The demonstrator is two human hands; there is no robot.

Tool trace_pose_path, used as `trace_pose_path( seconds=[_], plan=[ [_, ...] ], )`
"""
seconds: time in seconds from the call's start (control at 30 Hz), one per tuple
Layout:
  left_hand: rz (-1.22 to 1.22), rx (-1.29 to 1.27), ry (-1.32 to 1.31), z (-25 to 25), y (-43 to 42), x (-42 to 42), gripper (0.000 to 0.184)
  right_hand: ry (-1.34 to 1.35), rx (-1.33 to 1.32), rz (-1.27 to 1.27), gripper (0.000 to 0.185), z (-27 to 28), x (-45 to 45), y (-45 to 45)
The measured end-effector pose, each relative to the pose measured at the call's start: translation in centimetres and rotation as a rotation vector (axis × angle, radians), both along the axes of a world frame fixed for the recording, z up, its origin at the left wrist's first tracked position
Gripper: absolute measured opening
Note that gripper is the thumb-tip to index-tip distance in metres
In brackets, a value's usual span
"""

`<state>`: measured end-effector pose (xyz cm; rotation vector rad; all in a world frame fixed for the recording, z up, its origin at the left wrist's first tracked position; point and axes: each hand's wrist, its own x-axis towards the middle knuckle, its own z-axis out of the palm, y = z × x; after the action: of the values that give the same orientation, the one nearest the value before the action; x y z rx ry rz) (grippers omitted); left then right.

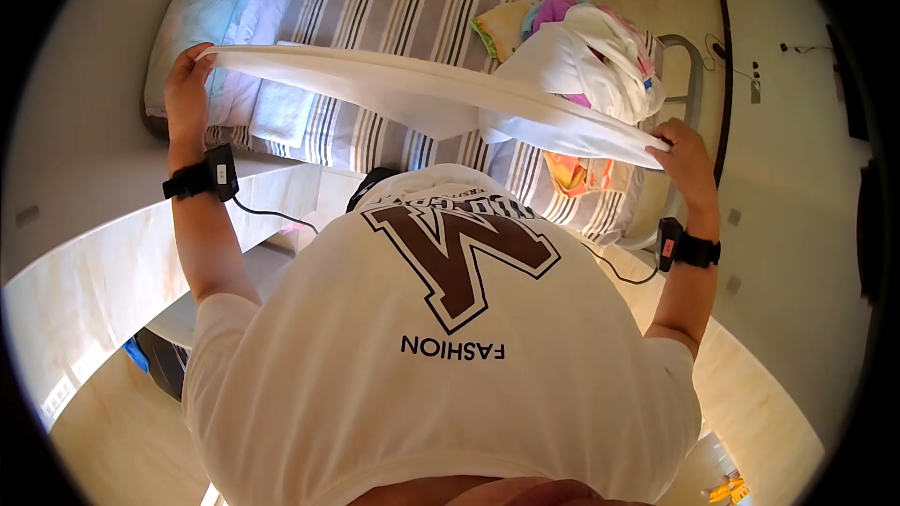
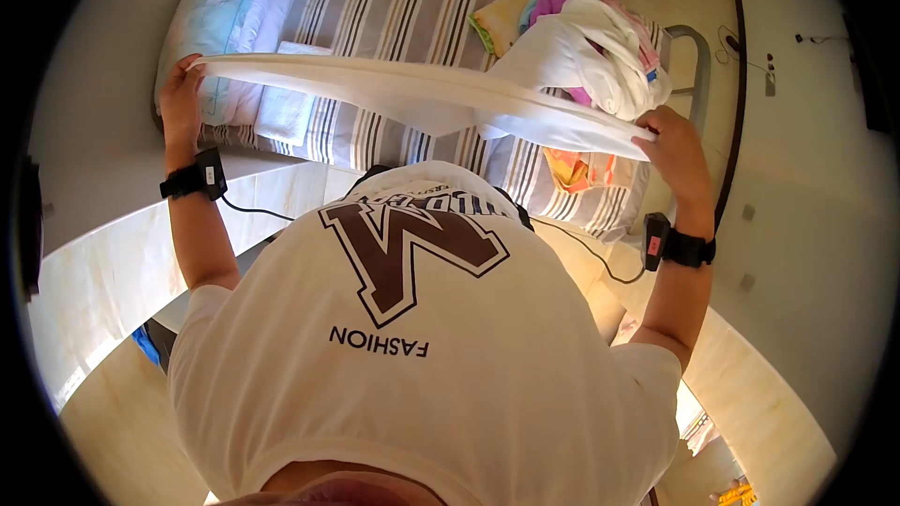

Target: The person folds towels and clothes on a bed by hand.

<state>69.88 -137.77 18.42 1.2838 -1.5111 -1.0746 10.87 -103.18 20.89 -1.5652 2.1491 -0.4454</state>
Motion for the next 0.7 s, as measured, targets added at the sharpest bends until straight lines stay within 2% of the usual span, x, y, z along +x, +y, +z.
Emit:
trace_pose_path(
  seconds=[0.03,0.1,0.2,0.27,0.33,0.37,0.43,0.47,0.57,0.63,0.67,0.7],
  plan=[
    [-0.008,-0.003,0.002,0.1,-0.1,-0.2,0.02,0.048,-0.058,0.038,0.02,-0.1,0.0,0.0],
    [-0.036,-0.065,0.217,0.4,-0.1,-0.5,0.015,0.065,-0.099,0.0,0.018,-0.7,-0.3,0.1],
    [-0.12,-0.126,0.256,2.9,1.9,-3.3,0.011,0.09,-0.164,-0.054,0.017,-2.4,-1.7,0.5],
    [-0.081,-0.107,0.354,1.9,1.2,-2.3,0.011,0.1,-0.192,-0.076,0.016,-3.9,-3.4,1.4],
    [-0.045,-0.089,0.455,1.9,0.5,-1.3,0.011,-0.093,-0.202,-0.271,0.014,-4.6,-4.3,2.0],
    [-0.024,-0.079,0.468,2.1,0.3,-0.8,0.011,-0.09,-0.206,-0.278,0.014,-4.7,-4.9,2.3],
    [0.056,-0.067,0.497,2.5,0.6,-0.9,0.01,-0.368,-0.227,-0.386,0.015,-3.1,-4.4,2.8],
    [0.027,-0.075,0.488,2.0,0.0,0.1,0.01,-0.355,-0.234,-0.411,0.015,-3.2,-4.5,3.0],
    [-0.02,-0.06,0.429,1.0,-1.6,2.6,0.009,-0.638,-0.411,-0.361,0.019,-4.1,-5.3,2.8],
    [0.11,-0.07,0.454,1.8,-0.5,0.7,0.013,-0.708,-0.507,-0.383,0.021,-3.5,-3.4,2.4],
    [0.091,-0.065,0.462,2.1,-0.5,-0.3,0.013,-0.842,-0.536,-0.41,0.02,-3.0,-2.2,1.8],
    [0.186,-0.026,0.403,2.5,-0.2,-1.0,0.017,-0.983,-0.563,-0.425,0.02,-2.6,-0.9,0.8]
  ],
)
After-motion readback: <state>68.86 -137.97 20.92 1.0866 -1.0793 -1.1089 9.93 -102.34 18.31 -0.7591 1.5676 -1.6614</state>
